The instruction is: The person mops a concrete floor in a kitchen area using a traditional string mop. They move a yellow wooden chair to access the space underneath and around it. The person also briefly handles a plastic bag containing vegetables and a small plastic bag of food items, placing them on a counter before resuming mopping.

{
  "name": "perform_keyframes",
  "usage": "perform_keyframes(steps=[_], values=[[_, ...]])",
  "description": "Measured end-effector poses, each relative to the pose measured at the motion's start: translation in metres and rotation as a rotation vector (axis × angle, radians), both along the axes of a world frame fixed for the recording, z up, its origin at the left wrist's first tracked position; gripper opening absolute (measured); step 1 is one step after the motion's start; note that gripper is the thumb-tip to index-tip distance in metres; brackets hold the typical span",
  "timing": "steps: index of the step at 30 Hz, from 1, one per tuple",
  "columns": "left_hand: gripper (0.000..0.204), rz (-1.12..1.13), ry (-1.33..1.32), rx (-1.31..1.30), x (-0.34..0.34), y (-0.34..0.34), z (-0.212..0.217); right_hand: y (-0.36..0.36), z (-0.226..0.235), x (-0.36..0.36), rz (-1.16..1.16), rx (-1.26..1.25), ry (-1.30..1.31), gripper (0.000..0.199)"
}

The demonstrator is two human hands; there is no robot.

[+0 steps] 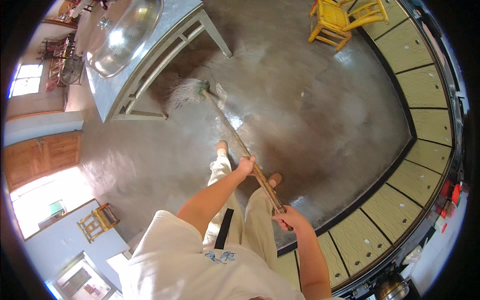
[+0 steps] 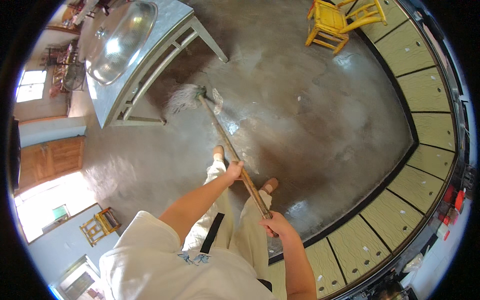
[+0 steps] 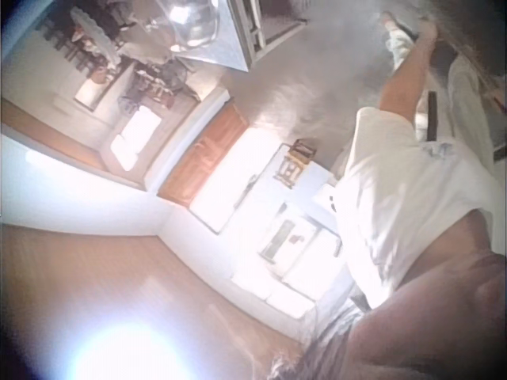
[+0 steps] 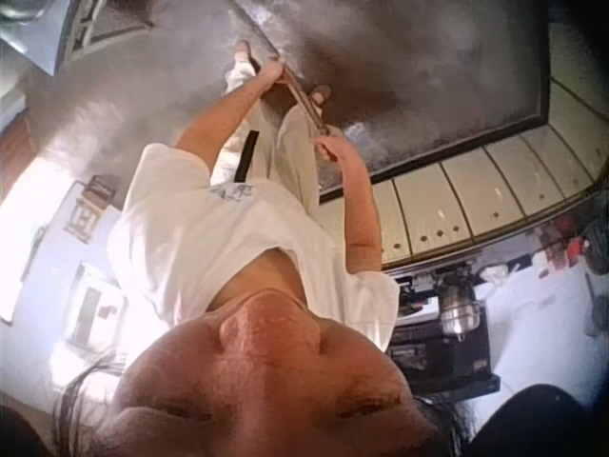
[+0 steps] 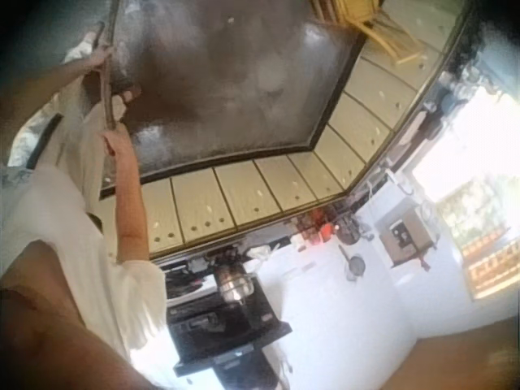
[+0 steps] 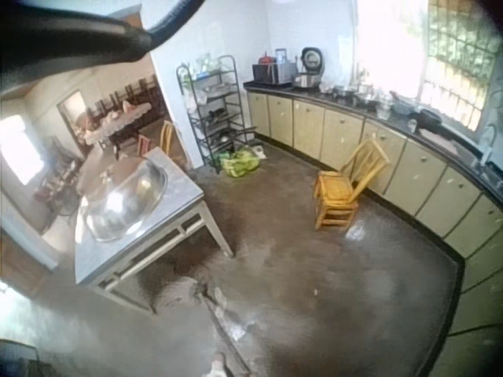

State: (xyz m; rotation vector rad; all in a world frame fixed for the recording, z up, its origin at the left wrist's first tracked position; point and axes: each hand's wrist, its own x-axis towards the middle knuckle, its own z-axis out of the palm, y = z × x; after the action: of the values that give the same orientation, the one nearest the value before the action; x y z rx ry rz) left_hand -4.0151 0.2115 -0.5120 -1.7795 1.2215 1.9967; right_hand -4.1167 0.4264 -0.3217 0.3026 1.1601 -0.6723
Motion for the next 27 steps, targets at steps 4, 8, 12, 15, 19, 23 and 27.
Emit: perform_keyframes(steps=[4, 8, 12, 15, 19, 23, 27], values=[[0.028, 0.003, 0.066, 0.075, -0.055, 0.086, 0.056, 0.081, 0.041, -0.008, -0.111, 0.094, 0.058, 0.018], [0.024, 0.088, 0.274, 0.357, -0.068, 0.142, 0.063, 0.131, 0.070, 0.012, -0.258, 0.110, 0.058, 0.018], [0.019, -0.033, 0.312, 0.332, -0.059, 0.156, 0.089, 0.135, 0.098, 0.046, -0.485, 0.055, -0.058, 0.016], [0.017, -0.093, 0.305, 0.313, -0.032, 0.142, 0.127, 0.106, 0.140, 0.074, -0.545, -0.007, -0.196, 0.013], [0.017, 0.089, 0.335, 0.320, 0.026, 0.130, 0.146, 0.077, 0.183, 0.104, -0.409, -0.021, -0.231, 0.015], [0.018, 0.195, 0.335, 0.251, 0.099, 0.109, 0.157, 0.063, 0.181, 0.154, -0.243, -0.022, -0.260, 0.019], [0.016, 0.301, 0.316, 0.144, 0.200, 0.082, 0.166, 0.031, 0.176, 0.234, -0.109, -0.006, -0.292, 0.021]])
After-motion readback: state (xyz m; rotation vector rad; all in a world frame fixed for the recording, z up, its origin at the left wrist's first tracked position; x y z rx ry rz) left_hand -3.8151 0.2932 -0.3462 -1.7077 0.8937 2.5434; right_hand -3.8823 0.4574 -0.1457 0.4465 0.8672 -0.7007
